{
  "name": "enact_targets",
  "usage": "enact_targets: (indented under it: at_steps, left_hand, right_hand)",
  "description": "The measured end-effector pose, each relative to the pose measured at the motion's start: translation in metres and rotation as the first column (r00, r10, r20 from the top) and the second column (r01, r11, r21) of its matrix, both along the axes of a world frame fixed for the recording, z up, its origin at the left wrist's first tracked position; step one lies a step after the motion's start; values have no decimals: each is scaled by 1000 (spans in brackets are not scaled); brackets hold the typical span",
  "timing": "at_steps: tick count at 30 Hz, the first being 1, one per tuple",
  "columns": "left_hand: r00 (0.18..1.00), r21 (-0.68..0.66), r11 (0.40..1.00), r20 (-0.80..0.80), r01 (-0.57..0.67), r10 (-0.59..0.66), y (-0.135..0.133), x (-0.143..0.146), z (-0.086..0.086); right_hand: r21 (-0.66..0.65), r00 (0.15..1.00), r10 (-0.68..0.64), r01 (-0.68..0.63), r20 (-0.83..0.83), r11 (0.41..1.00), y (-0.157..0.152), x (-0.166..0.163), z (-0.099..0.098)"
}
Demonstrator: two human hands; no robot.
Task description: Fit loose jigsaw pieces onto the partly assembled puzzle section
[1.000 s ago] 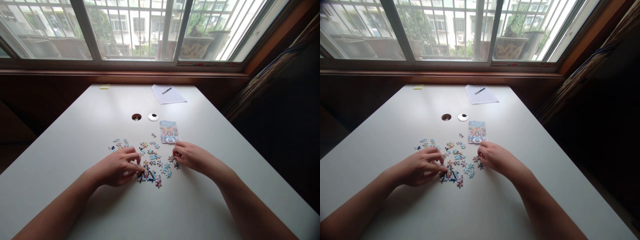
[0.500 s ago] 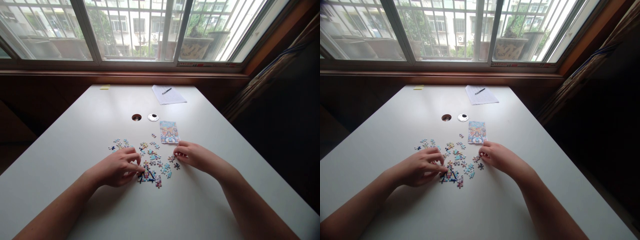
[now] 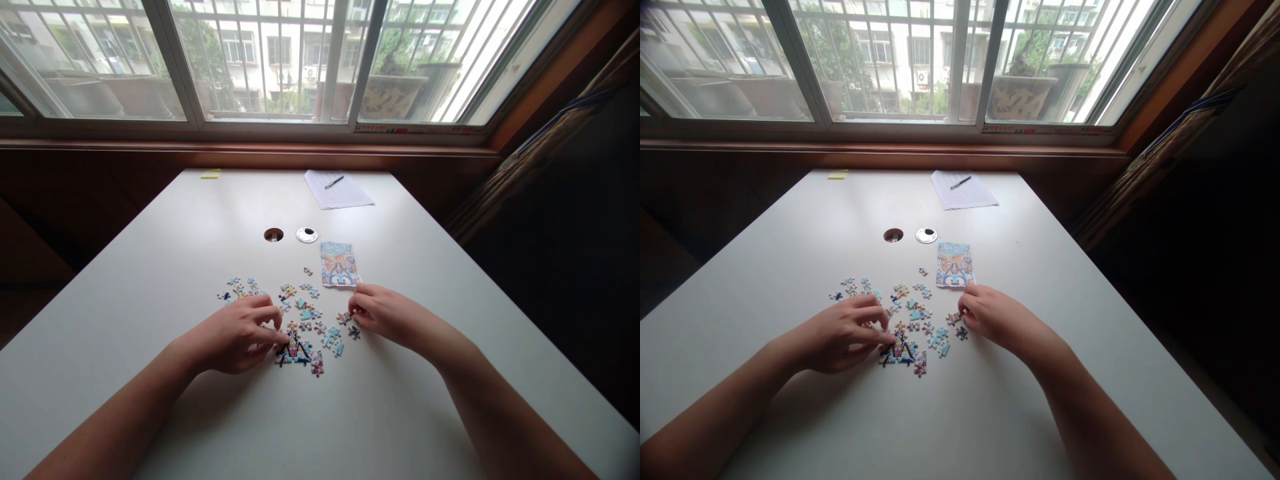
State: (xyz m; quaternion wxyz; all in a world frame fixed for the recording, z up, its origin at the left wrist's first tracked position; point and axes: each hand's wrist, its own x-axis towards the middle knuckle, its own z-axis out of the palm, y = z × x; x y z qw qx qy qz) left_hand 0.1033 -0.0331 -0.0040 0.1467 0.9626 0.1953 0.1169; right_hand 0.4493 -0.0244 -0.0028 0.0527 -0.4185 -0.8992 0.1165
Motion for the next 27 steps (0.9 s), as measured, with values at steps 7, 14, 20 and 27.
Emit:
enact_targets:
  at_steps: [7,14,20,27]
  left_hand:
    - [1000,-2,1000,7,-3,3,0,0,1]
    - [1000,-21,1000,17,11,-11,1,-2,2]
    - [1000,-30,999,12,22,-21,0,-1,2]
    - [1000,-18,1000,19,22,-22,-1,-2,-2]
  right_hand:
    - [31,999,11,-10,-37,999,0,2,-7]
    - [-16,997,22,-23,-80,1000,-2,-3,-6]
    - [-70,994,40,-47,-97,996,-4,-11,-3]
    - [-66,988,93,-101,-120,993,-5,-14,0]
